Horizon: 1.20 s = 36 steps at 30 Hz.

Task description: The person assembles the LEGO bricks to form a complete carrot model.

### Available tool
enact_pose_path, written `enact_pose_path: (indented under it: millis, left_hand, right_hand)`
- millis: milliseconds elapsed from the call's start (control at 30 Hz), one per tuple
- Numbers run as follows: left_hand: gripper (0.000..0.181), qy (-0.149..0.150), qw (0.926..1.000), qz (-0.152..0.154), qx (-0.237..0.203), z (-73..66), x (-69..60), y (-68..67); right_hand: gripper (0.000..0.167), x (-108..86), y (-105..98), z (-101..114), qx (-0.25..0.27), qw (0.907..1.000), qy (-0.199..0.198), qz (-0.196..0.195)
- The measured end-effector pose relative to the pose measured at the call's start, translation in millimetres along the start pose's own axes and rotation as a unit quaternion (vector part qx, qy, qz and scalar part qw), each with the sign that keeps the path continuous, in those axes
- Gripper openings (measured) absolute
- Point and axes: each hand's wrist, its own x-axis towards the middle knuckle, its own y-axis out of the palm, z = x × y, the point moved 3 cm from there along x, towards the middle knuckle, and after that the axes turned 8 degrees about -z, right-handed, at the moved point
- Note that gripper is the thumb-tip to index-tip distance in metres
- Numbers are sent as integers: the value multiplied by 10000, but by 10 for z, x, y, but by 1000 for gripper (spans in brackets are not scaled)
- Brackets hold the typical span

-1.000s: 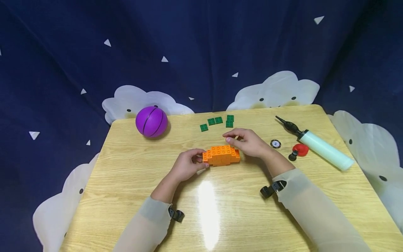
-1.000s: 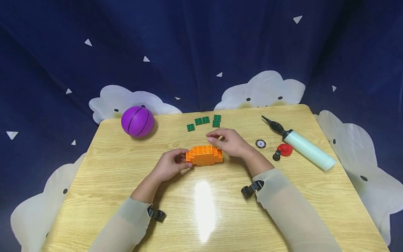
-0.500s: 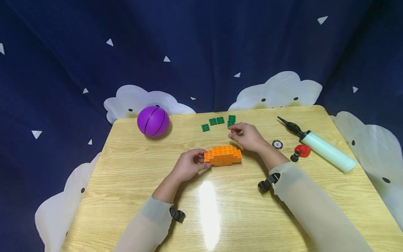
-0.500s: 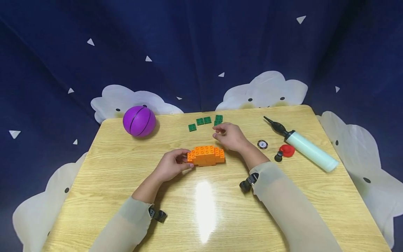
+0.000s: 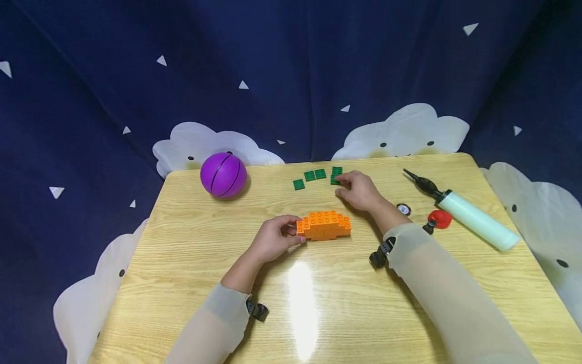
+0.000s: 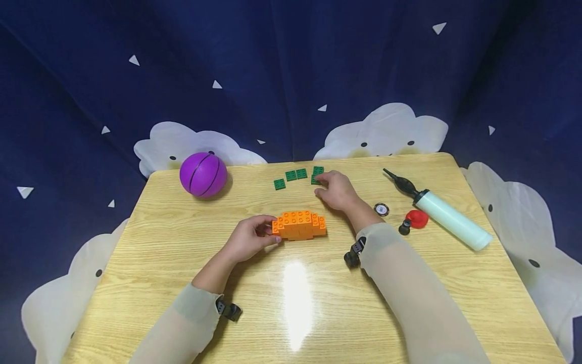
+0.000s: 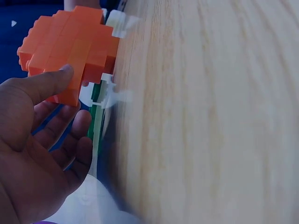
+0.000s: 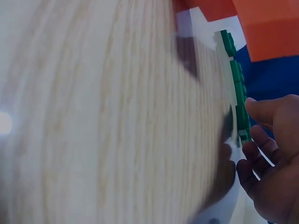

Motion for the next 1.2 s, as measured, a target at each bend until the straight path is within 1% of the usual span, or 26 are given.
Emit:
enact_pose_path:
  millis: [167,300,533,733,933,1200]
  left_hand:
    - [42,11,10000,3,18,-2,4,-1]
    - [43,-3,10000,12,10,6,10,9]
    - [43,-20,10000,9,30,4,4,11]
    - [43,-28,10000,-3,42,4,0,6]
    - [43,11,10000,4,41,-2,3,10]
    - [44,-14,10000,-35,52,9,6,10]
  right_hand:
    - [45,47,15,-61,-140,9999,5,12]
    - [42,54,17,-71,-183,9998,41,19]
    - [22,33,6,-58,-349,9993,-33,-92]
    - [14,-6,3,-69,-357,9994,5,-32]
    - [16,-75,5,-96,-305,9995,47,55]
    - [28,-173,-57,-79,-162,9998,-128,0]
